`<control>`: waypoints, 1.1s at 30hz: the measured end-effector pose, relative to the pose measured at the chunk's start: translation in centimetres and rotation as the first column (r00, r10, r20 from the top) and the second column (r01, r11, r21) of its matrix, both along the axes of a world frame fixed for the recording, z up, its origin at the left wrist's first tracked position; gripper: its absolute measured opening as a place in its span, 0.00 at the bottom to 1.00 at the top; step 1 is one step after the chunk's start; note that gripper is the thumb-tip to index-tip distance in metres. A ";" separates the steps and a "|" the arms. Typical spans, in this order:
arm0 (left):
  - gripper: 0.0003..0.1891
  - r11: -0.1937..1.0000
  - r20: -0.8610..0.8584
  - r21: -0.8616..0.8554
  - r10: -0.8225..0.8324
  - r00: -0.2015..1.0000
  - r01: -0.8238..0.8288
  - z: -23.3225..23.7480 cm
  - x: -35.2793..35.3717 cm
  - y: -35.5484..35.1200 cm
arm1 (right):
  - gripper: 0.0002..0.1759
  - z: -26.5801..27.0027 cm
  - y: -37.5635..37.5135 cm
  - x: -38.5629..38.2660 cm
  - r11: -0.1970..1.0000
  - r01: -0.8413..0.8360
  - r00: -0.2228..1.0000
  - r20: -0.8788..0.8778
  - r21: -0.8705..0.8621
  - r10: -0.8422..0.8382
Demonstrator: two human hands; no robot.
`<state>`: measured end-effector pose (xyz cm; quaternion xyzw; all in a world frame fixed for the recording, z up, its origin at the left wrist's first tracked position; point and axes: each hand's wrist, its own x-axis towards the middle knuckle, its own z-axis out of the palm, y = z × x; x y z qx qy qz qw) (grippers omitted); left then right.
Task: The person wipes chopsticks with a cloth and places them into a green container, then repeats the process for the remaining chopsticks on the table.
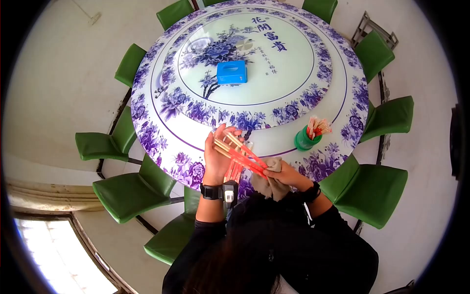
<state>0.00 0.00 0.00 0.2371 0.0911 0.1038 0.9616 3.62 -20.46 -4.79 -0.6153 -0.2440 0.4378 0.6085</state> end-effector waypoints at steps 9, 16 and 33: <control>0.14 0.999 0.062 0.034 -0.008 0.998 0.005 -0.7 0.3 0.0 | 0.11 0.2 0.8 -0.6 0.994 0.060 0.998 0.006 0.088 -0.060; 0.10 0.998 0.148 0.028 0.053 0.988 -0.058 -0.9 0.5 0.9 | 0.14 -0.3 0.5 -0.3 0.996 0.084 0.996 -0.006 0.040 -0.084; 0.07 0.933 0.080 -0.183 0.330 0.941 -0.311 -3.1 0.4 2.3 | 0.17 -1.9 2.0 0.0 0.702 0.700 0.600 -0.644 0.134 -0.475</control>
